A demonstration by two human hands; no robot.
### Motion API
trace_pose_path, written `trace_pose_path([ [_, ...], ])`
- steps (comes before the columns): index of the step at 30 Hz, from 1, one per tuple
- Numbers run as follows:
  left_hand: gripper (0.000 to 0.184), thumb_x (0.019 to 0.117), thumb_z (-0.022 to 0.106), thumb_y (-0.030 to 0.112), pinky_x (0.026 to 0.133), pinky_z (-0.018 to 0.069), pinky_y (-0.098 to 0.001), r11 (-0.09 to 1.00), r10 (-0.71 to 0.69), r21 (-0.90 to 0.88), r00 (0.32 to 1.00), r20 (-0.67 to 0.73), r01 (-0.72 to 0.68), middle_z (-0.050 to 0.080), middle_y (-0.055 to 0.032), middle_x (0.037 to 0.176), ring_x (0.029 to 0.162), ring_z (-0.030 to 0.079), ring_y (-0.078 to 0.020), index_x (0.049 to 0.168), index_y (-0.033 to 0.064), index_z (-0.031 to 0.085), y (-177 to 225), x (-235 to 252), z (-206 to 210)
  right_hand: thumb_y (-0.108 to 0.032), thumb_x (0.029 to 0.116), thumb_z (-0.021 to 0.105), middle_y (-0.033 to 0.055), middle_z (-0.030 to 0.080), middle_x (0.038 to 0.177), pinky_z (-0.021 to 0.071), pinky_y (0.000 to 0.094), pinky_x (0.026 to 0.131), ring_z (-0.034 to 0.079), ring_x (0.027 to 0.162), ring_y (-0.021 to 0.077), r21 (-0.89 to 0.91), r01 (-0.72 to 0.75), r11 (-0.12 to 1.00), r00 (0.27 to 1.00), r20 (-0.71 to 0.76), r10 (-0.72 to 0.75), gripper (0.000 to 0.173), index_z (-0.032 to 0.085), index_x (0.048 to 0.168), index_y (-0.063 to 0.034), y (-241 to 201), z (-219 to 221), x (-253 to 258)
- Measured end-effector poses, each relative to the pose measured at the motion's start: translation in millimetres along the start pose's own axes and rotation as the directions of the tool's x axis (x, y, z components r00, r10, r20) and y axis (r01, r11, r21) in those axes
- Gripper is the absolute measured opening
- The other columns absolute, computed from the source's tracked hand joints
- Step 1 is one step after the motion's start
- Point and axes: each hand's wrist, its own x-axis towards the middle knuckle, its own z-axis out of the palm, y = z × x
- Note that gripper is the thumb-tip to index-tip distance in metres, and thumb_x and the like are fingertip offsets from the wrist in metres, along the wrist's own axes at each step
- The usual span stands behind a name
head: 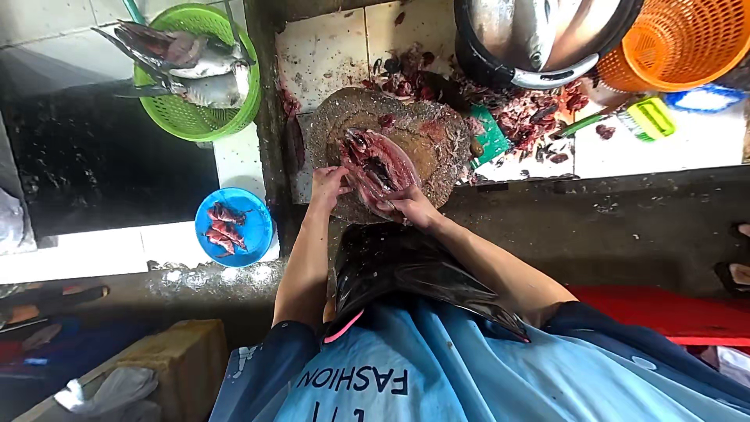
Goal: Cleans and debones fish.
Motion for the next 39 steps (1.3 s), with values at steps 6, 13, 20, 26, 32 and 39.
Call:
trace_pose_path([
  [6, 0.018, 0.1026, 0.057, 0.012, 0.072, 0.0619, -0.0435, 0.997, 0.082, -0.006, 0.995, 0.061, -0.082, 0.07, -0.0126, 0.091, 0.077, 0.07, -0.022, 0.105, -0.0022, 0.068, 2, -4, -1, -0.02, 0.0966, 0.063, 0.002, 0.068, 0.07, 0.0454, 0.0282, 0.05, 0.053, 0.053, 0.0088, -0.001, 0.078, 0.997, 0.997, -0.023, -0.078, 0.02, 0.079, 0.097, -0.0068, 4, 2, -1],
  [13, 0.017, 0.1027, 0.056, 0.01, 0.072, 0.0622, -0.0417, 0.992, 0.116, -0.057, 0.989, 0.09, -0.111, 0.07, -0.0124, 0.089, 0.076, 0.07, -0.0213, 0.106, -0.0026, 0.067, 1, -3, -1, -0.028, 0.0917, 0.068, -0.0008, 0.07, 0.072, 0.0498, 0.0328, 0.053, 0.059, 0.055, 0.0083, -0.196, 0.182, 0.964, 0.981, -0.037, -0.192, 0.019, 0.079, 0.094, -0.0127, 6, 7, 10],
  [20, 0.016, 0.1003, 0.061, 0.012, 0.072, 0.061, -0.0403, 0.984, 0.101, -0.154, 0.99, 0.101, -0.085, 0.07, -0.0113, 0.09, 0.077, 0.069, -0.0203, 0.106, -0.0018, 0.066, 1, -2, 1, -0.035, 0.0782, 0.081, 0.0048, 0.073, 0.081, 0.0548, 0.0596, 0.075, 0.07, 0.078, 0.0253, -0.668, 0.153, 0.728, 0.988, 0.104, -0.111, 0.022, 0.079, 0.093, -0.0186, -23, 2, 28],
  [26, 0.036, 0.1027, 0.052, 0.023, 0.086, 0.0561, -0.0434, 0.878, -0.217, -0.442, 0.976, -0.022, 0.185, 0.064, -0.0147, 0.116, 0.101, 0.064, -0.0241, 0.133, 0.0032, 0.054, 0, -20, 38, -0.008, 0.0907, 0.059, 0.0129, 0.043, 0.16, 0.0587, 0.0476, 0.097, 0.064, 0.124, 0.0296, 0.294, 0.286, 0.912, 0.956, -0.024, -0.293, 0.088, 0.016, 0.166, -0.0182, -44, -14, -25],
  [32, 0.029, 0.1058, 0.05, 0.019, 0.083, 0.0599, -0.04, 0.771, -0.174, -0.617, 0.984, 0.037, 0.159, 0.065, -0.0146, 0.107, 0.091, 0.067, -0.0237, 0.127, -0.0005, 0.054, -3, -29, 63, -0.044, 0.0859, 0.074, 0.0207, -0.005, 0.172, 0.0334, 0.0634, 0.117, 0.021, 0.157, 0.0356, -0.528, 0.444, 0.724, 0.751, -0.222, -0.622, 0.12, -0.009, 0.164, -0.0079, -25, 17, -24],
  [39, 0.027, 0.1044, 0.055, 0.021, 0.074, 0.0599, -0.0419, 0.878, -0.036, -0.478, 0.999, -0.018, 0.023, 0.067, -0.0139, 0.097, 0.082, 0.068, -0.0226, 0.121, -0.0009, 0.06, -14, -26, 48, -0.031, 0.0991, 0.062, 0.0094, 0.072, 0.124, 0.0521, 0.0683, 0.083, 0.073, 0.093, 0.0308, -0.81, 0.089, 0.58, 0.792, -0.296, -0.534, 0.068, 0.035, 0.161, -0.0208, -21, -1, -13],
])
